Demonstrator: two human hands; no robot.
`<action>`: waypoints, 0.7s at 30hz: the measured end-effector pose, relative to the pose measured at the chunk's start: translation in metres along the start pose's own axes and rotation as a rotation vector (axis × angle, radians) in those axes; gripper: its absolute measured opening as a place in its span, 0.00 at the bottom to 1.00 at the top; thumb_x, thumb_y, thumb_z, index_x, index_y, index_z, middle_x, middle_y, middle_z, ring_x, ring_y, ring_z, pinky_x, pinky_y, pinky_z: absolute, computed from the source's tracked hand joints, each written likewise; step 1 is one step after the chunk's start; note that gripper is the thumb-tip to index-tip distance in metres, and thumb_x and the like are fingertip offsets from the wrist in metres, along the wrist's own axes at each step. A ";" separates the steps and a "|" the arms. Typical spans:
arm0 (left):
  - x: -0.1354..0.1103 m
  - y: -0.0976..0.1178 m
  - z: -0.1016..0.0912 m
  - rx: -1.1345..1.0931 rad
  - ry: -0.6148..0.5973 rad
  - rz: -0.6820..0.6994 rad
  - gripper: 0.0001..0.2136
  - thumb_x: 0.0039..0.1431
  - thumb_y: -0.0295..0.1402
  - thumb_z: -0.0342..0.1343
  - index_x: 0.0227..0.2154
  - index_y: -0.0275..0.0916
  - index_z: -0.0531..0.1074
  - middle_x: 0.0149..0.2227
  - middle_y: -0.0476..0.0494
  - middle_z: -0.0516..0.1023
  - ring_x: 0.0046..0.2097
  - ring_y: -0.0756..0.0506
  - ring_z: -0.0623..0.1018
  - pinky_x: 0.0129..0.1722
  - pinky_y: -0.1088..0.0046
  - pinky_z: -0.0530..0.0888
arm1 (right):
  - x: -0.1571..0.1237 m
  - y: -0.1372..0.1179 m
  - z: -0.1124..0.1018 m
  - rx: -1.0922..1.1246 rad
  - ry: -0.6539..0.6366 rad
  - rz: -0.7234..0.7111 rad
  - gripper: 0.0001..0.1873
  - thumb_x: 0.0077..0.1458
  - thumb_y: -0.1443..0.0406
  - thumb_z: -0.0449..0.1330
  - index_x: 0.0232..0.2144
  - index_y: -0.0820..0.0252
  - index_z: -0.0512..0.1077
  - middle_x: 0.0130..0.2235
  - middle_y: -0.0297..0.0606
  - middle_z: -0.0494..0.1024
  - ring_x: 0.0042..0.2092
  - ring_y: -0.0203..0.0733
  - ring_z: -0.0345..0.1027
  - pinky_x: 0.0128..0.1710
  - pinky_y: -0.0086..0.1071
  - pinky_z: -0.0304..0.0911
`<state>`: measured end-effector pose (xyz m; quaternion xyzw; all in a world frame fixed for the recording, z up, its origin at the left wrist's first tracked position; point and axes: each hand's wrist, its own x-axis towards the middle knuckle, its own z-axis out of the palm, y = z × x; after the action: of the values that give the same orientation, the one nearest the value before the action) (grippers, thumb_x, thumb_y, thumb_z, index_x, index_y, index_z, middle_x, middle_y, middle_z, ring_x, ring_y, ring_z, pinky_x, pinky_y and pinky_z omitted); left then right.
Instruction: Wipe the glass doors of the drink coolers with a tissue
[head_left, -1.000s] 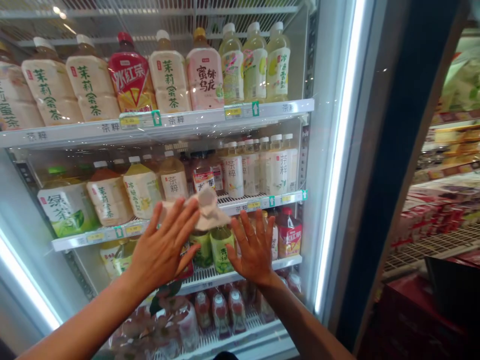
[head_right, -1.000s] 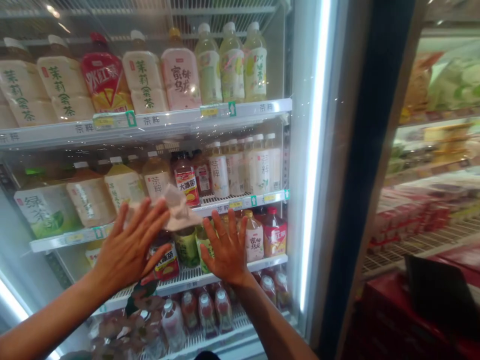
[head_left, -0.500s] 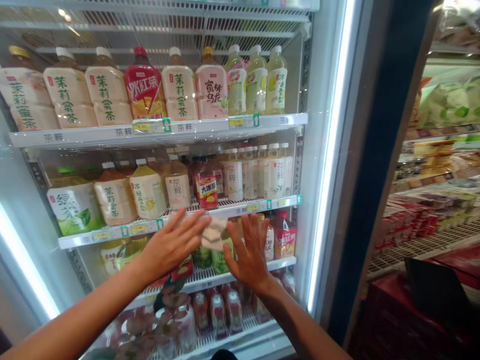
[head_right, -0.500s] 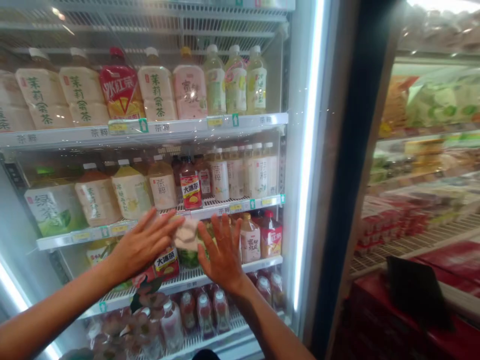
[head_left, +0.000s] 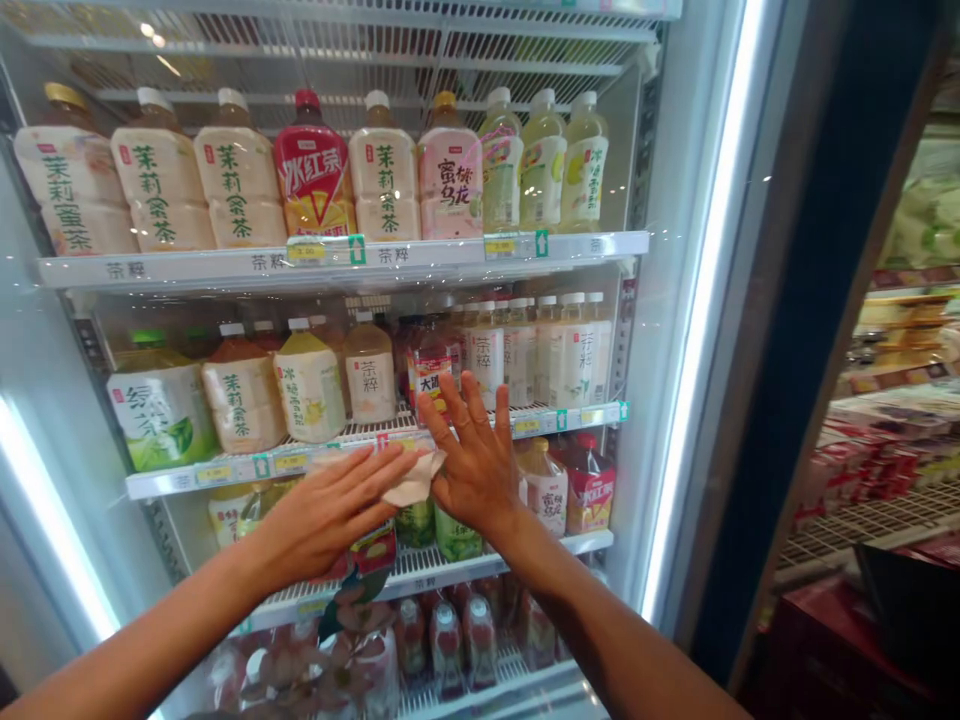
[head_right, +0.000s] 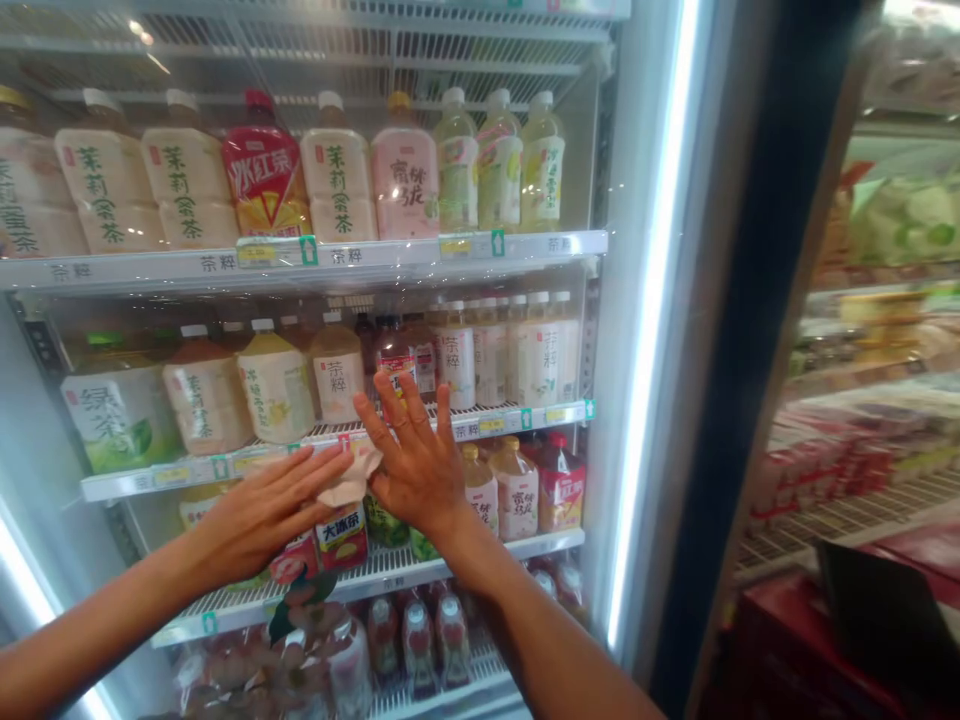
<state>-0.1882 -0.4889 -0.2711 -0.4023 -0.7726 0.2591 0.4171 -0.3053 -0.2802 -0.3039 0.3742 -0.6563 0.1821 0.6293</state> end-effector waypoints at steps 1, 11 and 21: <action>0.005 -0.011 -0.008 0.053 -0.006 -0.024 0.16 0.63 0.23 0.50 0.50 0.39 0.73 0.71 0.40 0.62 0.75 0.44 0.51 0.75 0.57 0.52 | 0.000 0.000 -0.001 0.004 -0.001 -0.005 0.43 0.66 0.61 0.53 0.75 0.56 0.37 0.75 0.42 0.49 0.77 0.51 0.33 0.74 0.62 0.33; -0.015 0.005 0.000 0.219 -0.031 -0.230 0.28 0.68 0.47 0.49 0.63 0.34 0.65 0.74 0.40 0.54 0.76 0.43 0.43 0.76 0.56 0.40 | -0.001 -0.001 -0.001 0.004 0.021 -0.039 0.41 0.69 0.60 0.53 0.75 0.58 0.38 0.76 0.40 0.43 0.77 0.48 0.27 0.75 0.59 0.31; 0.012 -0.051 -0.030 0.273 0.100 -0.571 0.37 0.69 0.46 0.48 0.74 0.41 0.39 0.77 0.42 0.38 0.75 0.42 0.31 0.73 0.47 0.27 | -0.005 0.000 -0.001 -0.026 -0.001 -0.068 0.41 0.68 0.58 0.53 0.75 0.58 0.39 0.76 0.41 0.47 0.77 0.49 0.27 0.74 0.60 0.32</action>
<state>-0.1872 -0.5044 -0.2131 -0.1220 -0.7909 0.2125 0.5607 -0.3048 -0.2785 -0.3084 0.3883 -0.6458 0.1516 0.6397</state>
